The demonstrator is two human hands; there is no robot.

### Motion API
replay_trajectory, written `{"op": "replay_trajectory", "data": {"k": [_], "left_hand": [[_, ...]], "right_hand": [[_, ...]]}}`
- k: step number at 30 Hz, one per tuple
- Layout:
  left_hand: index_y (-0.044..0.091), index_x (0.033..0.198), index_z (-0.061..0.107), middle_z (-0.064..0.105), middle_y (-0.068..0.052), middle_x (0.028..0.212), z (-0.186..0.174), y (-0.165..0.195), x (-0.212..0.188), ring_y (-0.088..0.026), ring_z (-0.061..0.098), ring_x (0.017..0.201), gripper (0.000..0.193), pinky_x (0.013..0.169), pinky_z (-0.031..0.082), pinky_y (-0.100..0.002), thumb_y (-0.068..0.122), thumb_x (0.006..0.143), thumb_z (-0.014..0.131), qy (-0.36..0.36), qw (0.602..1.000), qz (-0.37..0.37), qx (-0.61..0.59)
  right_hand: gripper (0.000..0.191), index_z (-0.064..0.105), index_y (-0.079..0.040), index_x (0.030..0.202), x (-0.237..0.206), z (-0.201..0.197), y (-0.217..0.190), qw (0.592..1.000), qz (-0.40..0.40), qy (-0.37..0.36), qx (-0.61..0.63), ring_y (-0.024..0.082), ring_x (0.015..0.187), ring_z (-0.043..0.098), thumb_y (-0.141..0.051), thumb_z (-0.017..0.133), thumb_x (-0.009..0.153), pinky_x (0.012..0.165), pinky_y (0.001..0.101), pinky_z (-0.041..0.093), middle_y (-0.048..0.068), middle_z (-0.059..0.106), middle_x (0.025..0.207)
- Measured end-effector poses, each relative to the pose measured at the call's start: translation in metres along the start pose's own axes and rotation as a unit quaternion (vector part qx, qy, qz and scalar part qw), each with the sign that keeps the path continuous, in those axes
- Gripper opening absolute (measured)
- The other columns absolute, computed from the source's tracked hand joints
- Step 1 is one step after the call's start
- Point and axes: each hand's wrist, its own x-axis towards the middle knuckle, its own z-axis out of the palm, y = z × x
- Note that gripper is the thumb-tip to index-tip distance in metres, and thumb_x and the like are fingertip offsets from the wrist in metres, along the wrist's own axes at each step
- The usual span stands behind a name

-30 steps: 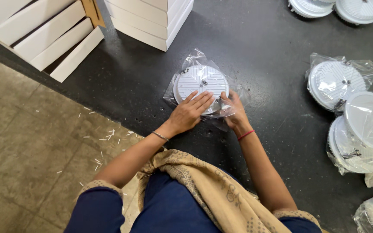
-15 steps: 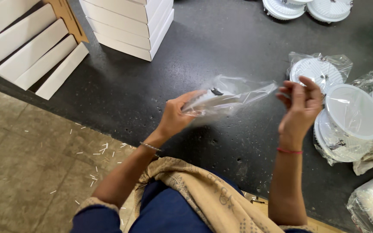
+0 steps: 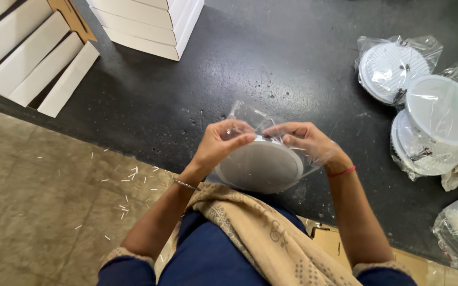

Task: The person places white circular LED modules into clear plastic bags, seals each bag, and stacks them on the table. The person occasionally wipes the modules with a cloth before packaging. The person handles the modules one at a time and arranges the packaged units in a growing stack.

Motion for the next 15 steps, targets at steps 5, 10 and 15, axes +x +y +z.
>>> {"op": "replay_trajectory", "data": {"k": [5,10,15], "left_hand": [[0.007,0.1,0.081,0.071,0.0,0.092,0.017,0.03,0.002,-0.008,0.066,0.083,0.022,0.07,0.055,-0.024,0.025,0.088,0.084,0.035,0.976,0.119,0.178],[0.01,0.098,0.082,0.062,-0.001,0.083,0.026,0.061,0.002,-0.011,0.056,0.067,0.017,0.058,0.047,-0.028,0.021,0.084,0.085,0.045,0.936,0.19,0.294],[0.008,0.098,0.076,0.063,-0.003,0.083,0.039,0.069,0.002,-0.012,0.061,0.066,0.018,0.06,0.051,-0.028,0.017,0.085,0.084,0.06,0.932,0.181,0.307]], "right_hand": [[0.049,0.07,0.002,0.127,-0.002,0.002,-0.017,0.998,-0.005,-0.021,-0.055,0.012,0.087,0.072,-0.023,0.079,0.086,0.08,0.0261,0.059,0.008,0.078,0.1],[0.038,0.079,-0.002,0.115,-0.01,0.01,-0.03,0.97,0.025,0.02,-0.239,0.013,0.072,0.061,-0.028,0.08,0.087,0.066,0.0302,0.048,0.011,0.074,0.084],[0.046,0.065,-0.004,0.128,-0.015,0.028,-0.04,0.941,-0.096,0.022,-0.324,0.013,0.073,0.069,-0.03,0.075,0.091,0.068,0.0293,0.055,0.007,0.076,0.083]]}}
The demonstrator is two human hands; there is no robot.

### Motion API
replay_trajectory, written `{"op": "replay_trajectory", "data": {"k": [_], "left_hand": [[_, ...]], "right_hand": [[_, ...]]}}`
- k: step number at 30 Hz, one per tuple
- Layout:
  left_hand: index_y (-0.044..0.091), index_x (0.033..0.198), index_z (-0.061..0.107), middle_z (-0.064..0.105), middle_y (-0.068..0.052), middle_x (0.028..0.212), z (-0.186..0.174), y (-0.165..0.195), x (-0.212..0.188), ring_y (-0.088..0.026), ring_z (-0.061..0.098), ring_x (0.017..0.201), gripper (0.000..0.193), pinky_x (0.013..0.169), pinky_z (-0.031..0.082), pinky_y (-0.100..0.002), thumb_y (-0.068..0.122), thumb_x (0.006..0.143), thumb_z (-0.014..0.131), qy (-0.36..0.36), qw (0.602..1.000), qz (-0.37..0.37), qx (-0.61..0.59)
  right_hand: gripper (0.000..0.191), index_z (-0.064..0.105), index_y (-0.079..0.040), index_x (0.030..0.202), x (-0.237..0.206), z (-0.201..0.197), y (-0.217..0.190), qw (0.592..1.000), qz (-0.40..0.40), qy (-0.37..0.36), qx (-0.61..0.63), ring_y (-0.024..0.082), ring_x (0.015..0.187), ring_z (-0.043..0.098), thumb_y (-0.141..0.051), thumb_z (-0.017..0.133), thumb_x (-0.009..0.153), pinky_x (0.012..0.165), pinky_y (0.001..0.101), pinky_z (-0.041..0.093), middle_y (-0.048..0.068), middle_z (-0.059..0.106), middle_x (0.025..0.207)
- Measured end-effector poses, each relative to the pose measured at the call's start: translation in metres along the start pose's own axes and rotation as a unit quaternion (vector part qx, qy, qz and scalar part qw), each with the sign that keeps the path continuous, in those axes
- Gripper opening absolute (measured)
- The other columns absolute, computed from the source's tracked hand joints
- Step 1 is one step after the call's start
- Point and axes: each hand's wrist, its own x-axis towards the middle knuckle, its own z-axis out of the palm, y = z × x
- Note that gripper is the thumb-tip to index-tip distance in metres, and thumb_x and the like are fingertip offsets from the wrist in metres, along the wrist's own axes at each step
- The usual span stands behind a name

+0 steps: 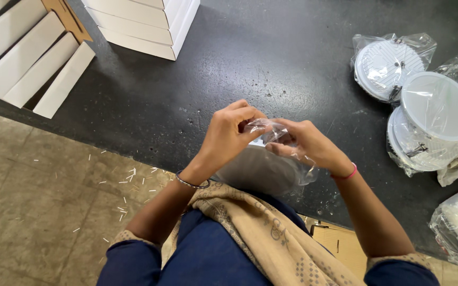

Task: The person places white circular LED modules into clear plastic bags, seals each bag, and stacks them on the table. The person occasionally wipes the modules with a cloth before packaging. The person handles the modules one at a time and arranges the packaged units in a growing stack.

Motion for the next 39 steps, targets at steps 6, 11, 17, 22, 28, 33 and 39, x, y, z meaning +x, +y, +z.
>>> {"op": "replay_trajectory", "data": {"k": [6,11,17,22,28,33,39], "left_hand": [[0.004,0.1,0.06,0.066,-0.008,0.092,0.013,0.001,0.0,-0.019,0.07,0.081,0.019,0.073,0.058,-0.032,0.005,0.087,0.073,-0.012,0.999,0.039,-0.018],[0.004,0.109,0.057,0.064,-0.014,0.103,0.018,0.009,-0.013,-0.028,0.069,0.092,0.025,0.081,0.057,-0.04,0.014,0.09,0.069,-0.09,0.993,0.06,0.053],[-0.002,0.115,0.057,0.065,-0.017,0.097,0.03,0.025,-0.027,-0.03,0.068,0.088,0.08,0.082,0.056,-0.044,0.072,0.085,0.065,-0.077,0.966,0.17,0.178],[-0.003,0.103,0.058,0.065,-0.016,0.088,0.065,0.03,-0.024,-0.028,0.067,0.075,0.085,0.069,0.056,-0.04,0.078,0.076,0.066,-0.047,0.964,0.084,0.246],[0.008,0.102,0.062,0.067,-0.008,0.09,0.07,0.014,-0.02,-0.027,0.07,0.078,0.034,0.068,0.055,-0.04,0.037,0.091,0.077,-0.018,0.963,0.097,0.253],[0.011,0.088,0.062,0.072,-0.006,0.084,0.034,0.002,-0.007,-0.026,0.074,0.076,0.026,0.067,0.057,-0.039,0.029,0.088,0.081,-0.097,0.987,0.0,0.131],[0.008,0.105,0.061,0.068,-0.002,0.097,0.01,0.006,0.009,-0.02,0.075,0.081,0.033,0.071,0.06,-0.035,0.019,0.081,0.081,-0.123,0.988,-0.083,0.04]], "right_hand": [[0.059,0.05,-0.007,0.145,0.002,0.01,-0.001,0.997,-0.016,0.072,-0.024,0.013,0.066,0.068,-0.019,0.072,0.091,0.061,0.0303,0.053,0.006,0.073,0.079],[0.062,0.054,-0.009,0.143,0.003,0.012,0.014,0.993,0.091,0.076,-0.002,0.012,0.056,0.054,-0.005,0.073,0.084,0.05,0.0295,0.045,0.008,0.07,0.078],[0.055,0.055,-0.002,0.137,0.007,0.006,0.023,0.979,0.102,0.059,0.169,0.008,0.062,0.066,-0.001,0.064,0.083,0.051,0.0212,0.053,0.008,0.072,0.082],[0.052,0.055,0.0,0.134,0.009,0.007,0.022,0.973,0.107,0.055,0.197,0.009,0.067,0.068,-0.005,0.07,0.084,0.054,0.0211,0.054,0.009,0.073,0.085],[0.051,0.053,0.001,0.132,0.006,0.008,0.033,0.97,0.081,0.045,0.226,0.01,0.077,0.068,0.001,0.066,0.084,0.065,0.022,0.056,0.008,0.072,0.09],[0.037,0.052,-0.003,0.125,0.005,0.012,0.048,0.961,0.097,0.038,0.256,0.008,0.08,0.067,0.0,0.06,0.09,0.068,0.0224,0.053,0.008,0.072,0.091],[0.021,0.055,-0.002,0.116,0.008,0.018,0.058,0.949,0.046,0.006,0.312,0.005,0.081,0.061,-0.005,0.065,0.098,0.068,0.022,0.051,0.002,0.066,0.092]]}}
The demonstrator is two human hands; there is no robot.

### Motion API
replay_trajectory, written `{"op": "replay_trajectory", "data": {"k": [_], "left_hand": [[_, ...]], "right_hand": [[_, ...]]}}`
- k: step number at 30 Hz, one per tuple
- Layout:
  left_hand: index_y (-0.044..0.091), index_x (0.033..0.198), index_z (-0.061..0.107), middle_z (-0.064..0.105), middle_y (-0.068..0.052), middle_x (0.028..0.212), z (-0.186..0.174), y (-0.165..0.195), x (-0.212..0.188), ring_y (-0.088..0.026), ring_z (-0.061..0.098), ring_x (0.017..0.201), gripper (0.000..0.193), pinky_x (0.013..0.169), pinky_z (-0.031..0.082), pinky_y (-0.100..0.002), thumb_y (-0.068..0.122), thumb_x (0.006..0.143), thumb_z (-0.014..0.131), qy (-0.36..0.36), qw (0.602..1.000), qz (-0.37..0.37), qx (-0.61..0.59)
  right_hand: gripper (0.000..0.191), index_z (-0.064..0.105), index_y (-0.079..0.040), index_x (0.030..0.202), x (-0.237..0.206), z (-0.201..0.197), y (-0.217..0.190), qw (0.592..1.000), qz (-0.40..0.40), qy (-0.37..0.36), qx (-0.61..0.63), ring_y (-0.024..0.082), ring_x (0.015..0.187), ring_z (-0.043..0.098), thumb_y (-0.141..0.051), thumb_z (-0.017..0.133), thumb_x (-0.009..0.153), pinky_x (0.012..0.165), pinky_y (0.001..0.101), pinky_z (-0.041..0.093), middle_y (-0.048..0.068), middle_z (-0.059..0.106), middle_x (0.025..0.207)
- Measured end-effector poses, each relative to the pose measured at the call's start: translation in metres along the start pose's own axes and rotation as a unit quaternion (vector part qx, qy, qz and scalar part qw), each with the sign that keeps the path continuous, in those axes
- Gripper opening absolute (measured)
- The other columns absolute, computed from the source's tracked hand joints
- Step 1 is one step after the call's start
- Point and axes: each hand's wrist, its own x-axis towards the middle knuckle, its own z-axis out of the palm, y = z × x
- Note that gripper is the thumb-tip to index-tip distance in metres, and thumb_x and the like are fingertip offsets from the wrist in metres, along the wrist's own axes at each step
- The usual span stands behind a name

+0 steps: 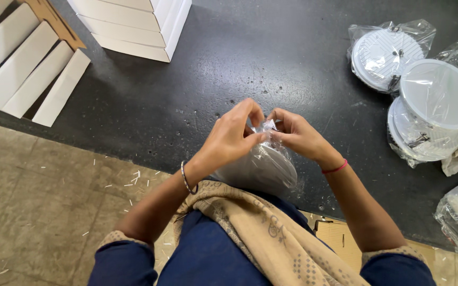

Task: The person places white circular LED modules into clear plastic bags, seals each bag, and stacks them on the table. The person occasionally wipes the modules with a cloth before packaging. The person handles the modules one at a time and arranges the packaged units in a growing stack.

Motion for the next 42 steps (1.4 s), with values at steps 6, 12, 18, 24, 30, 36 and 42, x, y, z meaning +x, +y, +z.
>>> {"op": "replay_trajectory", "data": {"k": [6,12,18,24,30,36,42], "left_hand": [[0.009,0.099,0.074,0.07,-0.005,0.102,-0.01,-0.009,0.012,-0.021,0.072,0.09,0.026,0.075,0.061,-0.032,0.01,0.076,0.085,-0.039,0.987,0.155,0.006],[0.008,0.091,0.074,0.071,-0.001,0.098,-0.01,-0.028,0.018,-0.02,0.072,0.089,0.005,0.081,0.059,-0.033,0.006,0.087,0.076,-0.079,0.968,0.236,0.042],[0.011,0.102,0.074,0.071,-0.003,0.103,-0.017,-0.038,0.013,-0.024,0.07,0.097,0.022,0.083,0.057,-0.036,0.0,0.087,0.063,-0.072,0.927,0.339,0.144],[0.007,0.108,0.072,0.072,-0.007,0.109,-0.015,-0.031,0.006,-0.025,0.069,0.1,0.026,0.084,0.057,-0.037,-0.005,0.089,0.059,-0.095,0.94,0.3,0.13],[0.005,0.101,0.07,0.072,-0.007,0.105,-0.007,-0.016,0.006,-0.027,0.069,0.104,0.022,0.087,0.054,-0.039,-0.005,0.084,0.059,-0.061,0.943,0.302,0.127],[0.007,0.093,0.072,0.073,-0.005,0.101,0.008,-0.014,0.017,-0.025,0.066,0.105,0.017,0.095,0.046,-0.039,-0.004,0.086,0.06,-0.088,0.964,0.228,0.108],[0.006,0.106,0.069,0.07,-0.008,0.122,0.013,-0.016,0.025,-0.025,0.065,0.119,0.017,0.106,0.046,-0.04,-0.001,0.092,0.062,-0.08,0.973,0.215,-0.03]], "right_hand": [[0.02,0.055,-0.004,0.11,0.0,0.004,-0.003,1.0,-0.011,-0.008,-0.015,0.004,0.079,0.058,-0.007,0.068,0.094,0.066,0.0216,0.047,0.0,0.064,0.091],[0.011,0.056,-0.004,0.105,-0.001,0.007,-0.009,1.0,0.013,0.01,-0.022,0.005,0.082,0.061,-0.004,0.063,0.097,0.067,0.0214,0.047,0.001,0.066,0.091],[0.014,0.057,-0.004,0.107,0.0,0.004,-0.013,0.999,-0.001,0.001,-0.047,0.005,0.084,0.06,-0.004,0.065,0.096,0.07,0.0224,0.049,0.0,0.063,0.091],[0.017,0.057,-0.003,0.111,-0.008,-0.011,-0.021,0.993,-0.011,-0.059,-0.106,0.005,0.087,0.056,-0.007,0.064,0.096,0.074,0.0243,0.049,0.0,0.062,0.095],[0.022,0.062,-0.005,0.114,-0.021,-0.022,-0.031,0.994,0.052,-0.081,-0.046,0.005,0.091,0.056,-0.022,0.066,0.1,0.076,0.0244,0.051,-0.001,0.063,0.1],[0.032,0.055,-0.007,0.1,-0.033,-0.01,-0.023,0.998,0.023,-0.007,-0.065,0.006,0.082,0.058,-0.024,0.081,0.09,0.068,0.0234,0.047,0.0,0.068,0.092],[0.031,0.056,-0.007,0.097,-0.056,-0.003,-0.026,0.997,-0.004,0.065,-0.029,0.008,0.085,0.056,-0.012,0.085,0.088,0.073,0.0237,0.049,0.001,0.059,0.093]]}}
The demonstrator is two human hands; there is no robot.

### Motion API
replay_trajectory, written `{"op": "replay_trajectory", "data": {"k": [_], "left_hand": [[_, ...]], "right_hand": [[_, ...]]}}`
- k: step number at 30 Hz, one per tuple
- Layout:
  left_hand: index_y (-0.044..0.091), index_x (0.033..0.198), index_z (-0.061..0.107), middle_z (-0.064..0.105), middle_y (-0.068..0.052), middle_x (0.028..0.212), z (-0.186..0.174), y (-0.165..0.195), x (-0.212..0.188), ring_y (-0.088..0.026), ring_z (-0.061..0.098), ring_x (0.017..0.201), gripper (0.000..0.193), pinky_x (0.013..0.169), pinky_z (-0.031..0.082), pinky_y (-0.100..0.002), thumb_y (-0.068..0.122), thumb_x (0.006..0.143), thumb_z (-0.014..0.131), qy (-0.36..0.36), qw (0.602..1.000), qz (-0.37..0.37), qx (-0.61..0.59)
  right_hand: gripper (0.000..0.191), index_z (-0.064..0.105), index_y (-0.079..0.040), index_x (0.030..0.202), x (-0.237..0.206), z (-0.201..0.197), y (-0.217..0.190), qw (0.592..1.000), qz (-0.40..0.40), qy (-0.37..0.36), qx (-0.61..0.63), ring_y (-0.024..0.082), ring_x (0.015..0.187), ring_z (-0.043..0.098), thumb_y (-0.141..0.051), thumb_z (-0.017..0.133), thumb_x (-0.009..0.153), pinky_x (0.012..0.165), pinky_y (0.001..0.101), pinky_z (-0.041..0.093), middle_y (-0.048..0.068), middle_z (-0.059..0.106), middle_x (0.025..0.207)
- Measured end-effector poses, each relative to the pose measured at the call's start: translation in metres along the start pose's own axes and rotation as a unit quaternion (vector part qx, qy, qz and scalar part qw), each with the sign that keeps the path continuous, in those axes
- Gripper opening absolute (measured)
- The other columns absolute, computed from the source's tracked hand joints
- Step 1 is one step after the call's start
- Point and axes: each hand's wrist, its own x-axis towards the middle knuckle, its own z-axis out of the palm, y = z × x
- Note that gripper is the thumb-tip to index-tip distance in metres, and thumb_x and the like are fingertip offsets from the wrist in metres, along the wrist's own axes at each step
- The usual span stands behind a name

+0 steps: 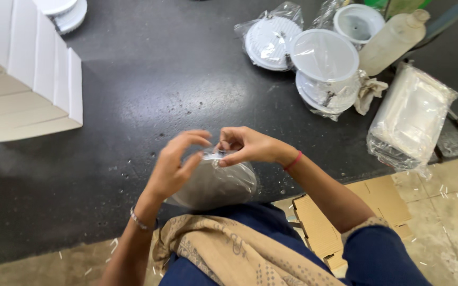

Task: The person places white circular LED modules into clear plastic bags, seals each bag, and stacks them on the table. The person occasionally wipes the modules with a cloth before packaging. The person handles the modules one at a time and arranges the packaged units in a growing stack.

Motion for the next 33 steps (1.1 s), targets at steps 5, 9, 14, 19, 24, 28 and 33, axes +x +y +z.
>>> {"op": "replay_trajectory", "data": {"k": [5,9,14,19,24,28,33], "left_hand": [[0.003,0.131,0.057,0.061,-0.012,0.141,-0.019,-0.009,-0.028,-0.02,0.066,0.119,0.034,0.106,0.054,-0.034,-0.003,0.098,0.059,0.203,0.964,-0.09,-0.146],[0.001,0.134,0.055,0.061,-0.013,0.138,-0.015,-0.025,-0.054,-0.017,0.066,0.114,0.035,0.104,0.053,-0.03,-0.004,0.1,0.059,0.257,0.939,-0.135,-0.182],[0.001,0.133,0.056,0.063,-0.011,0.134,0.006,-0.038,-0.073,-0.015,0.066,0.11,0.034,0.099,0.053,-0.028,-0.002,0.099,0.061,0.246,0.934,-0.18,-0.186],[0.001,0.13,0.057,0.064,-0.009,0.133,0.025,-0.033,-0.072,-0.015,0.065,0.109,0.033,0.097,0.053,-0.027,-0.001,0.098,0.062,0.207,0.941,-0.198,-0.178],[0.001,0.13,0.058,0.063,-0.009,0.134,0.053,-0.023,-0.061,-0.014,0.066,0.11,0.033,0.097,0.053,-0.027,0.001,0.097,0.062,0.162,0.945,-0.217,-0.185],[0.001,0.129,0.058,0.064,-0.01,0.136,0.087,-0.015,-0.042,-0.015,0.065,0.106,0.031,0.093,0.053,-0.027,0.001,0.098,0.064,0.113,0.961,-0.215,-0.131],[0.001,0.129,0.058,0.062,-0.008,0.139,0.137,-0.006,-0.019,-0.013,0.066,0.108,0.031,0.093,0.053,-0.026,0.002,0.098,0.062,0.04,0.965,-0.21,-0.155]], "right_hand": [[0.035,0.052,-0.01,0.096,-0.062,-0.047,-0.04,0.98,-0.063,0.174,-0.075,0.015,0.093,0.065,-0.008,0.083,0.081,0.081,0.0282,0.06,0.005,0.061,0.096],[0.037,0.045,-0.009,0.093,-0.103,-0.111,-0.059,0.924,-0.158,0.292,-0.187,0.017,0.106,0.068,-0.006,0.081,0.086,0.094,0.0331,0.061,0.006,0.062,0.114],[0.04,0.052,-0.002,0.093,-0.088,-0.183,-0.021,0.68,-0.186,0.403,-0.583,0.035,0.117,0.058,0.002,0.088,0.077,0.098,0.0448,0.05,0.012,0.06,0.119],[0.036,0.059,-0.005,0.103,-0.087,-0.22,0.031,0.698,-0.074,0.399,-0.589,0.035,0.119,0.055,0.0,0.084,0.079,0.105,0.0423,0.047,0.012,0.058,0.123],[0.038,0.065,-0.007,0.1,-0.105,-0.217,0.036,0.709,-0.134,0.375,-0.582,0.039,0.116,0.053,-0.018,0.089,0.074,0.099,0.045,0.044,0.016,0.057,0.127],[0.027,0.066,-0.008,0.102,-0.141,-0.175,0.041,0.683,-0.17,0.455,-0.546,0.035,0.123,0.055,-0.018,0.085,0.086,0.104,0.0457,0.043,0.012,0.059,0.131],[0.012,0.066,-0.007,0.102,-0.216,-0.102,0.084,0.701,-0.082,0.568,-0.423,0.03,0.11,0.065,-0.01,0.074,0.094,0.096,0.0385,0.052,0.007,0.069,0.113]]}}
